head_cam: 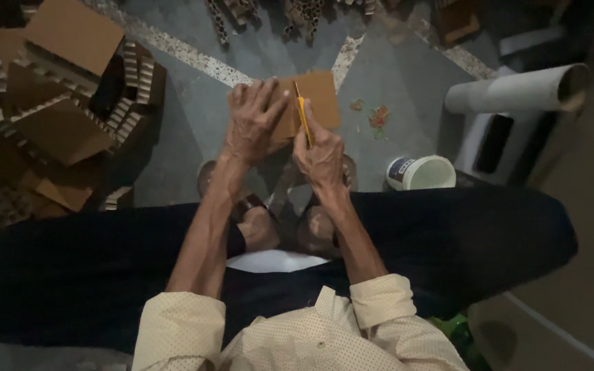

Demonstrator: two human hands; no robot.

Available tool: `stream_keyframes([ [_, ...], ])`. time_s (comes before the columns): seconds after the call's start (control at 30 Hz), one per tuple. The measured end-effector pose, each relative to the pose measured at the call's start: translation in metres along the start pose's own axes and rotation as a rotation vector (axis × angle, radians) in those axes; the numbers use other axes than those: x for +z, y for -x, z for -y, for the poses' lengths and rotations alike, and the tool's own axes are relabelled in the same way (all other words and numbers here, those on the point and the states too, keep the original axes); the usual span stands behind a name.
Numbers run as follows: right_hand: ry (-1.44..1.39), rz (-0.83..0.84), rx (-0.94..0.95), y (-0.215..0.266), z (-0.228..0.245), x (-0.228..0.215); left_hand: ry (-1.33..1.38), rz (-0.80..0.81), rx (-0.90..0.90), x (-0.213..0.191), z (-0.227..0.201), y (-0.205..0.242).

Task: The person sits on the floor and uses a yellow utility knife to cut rectangular pieces of corrugated cardboard. They repeatedly slice along the edges, separate the cut sections, and place them aside on the floor.

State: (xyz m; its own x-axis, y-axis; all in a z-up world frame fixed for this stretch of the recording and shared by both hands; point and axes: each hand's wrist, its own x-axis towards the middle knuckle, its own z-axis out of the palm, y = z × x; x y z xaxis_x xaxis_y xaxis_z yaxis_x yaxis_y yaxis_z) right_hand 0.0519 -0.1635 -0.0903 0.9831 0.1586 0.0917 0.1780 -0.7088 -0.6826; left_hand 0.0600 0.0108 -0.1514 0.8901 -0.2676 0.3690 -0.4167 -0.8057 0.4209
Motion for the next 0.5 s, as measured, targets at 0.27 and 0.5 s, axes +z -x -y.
stream_keyframes([
  [0.27, 0.032, 0.025, 0.001, -0.0022, -0.0101, 0.0099, 0.003, 0.018, -0.045, -0.0064, -0.0015, -0.0066],
  [0.5, 0.061, 0.086, 0.022, -0.0043, -0.0095, 0.0068, -0.002, 0.078, -0.063, -0.0014, -0.0009, -0.0052],
])
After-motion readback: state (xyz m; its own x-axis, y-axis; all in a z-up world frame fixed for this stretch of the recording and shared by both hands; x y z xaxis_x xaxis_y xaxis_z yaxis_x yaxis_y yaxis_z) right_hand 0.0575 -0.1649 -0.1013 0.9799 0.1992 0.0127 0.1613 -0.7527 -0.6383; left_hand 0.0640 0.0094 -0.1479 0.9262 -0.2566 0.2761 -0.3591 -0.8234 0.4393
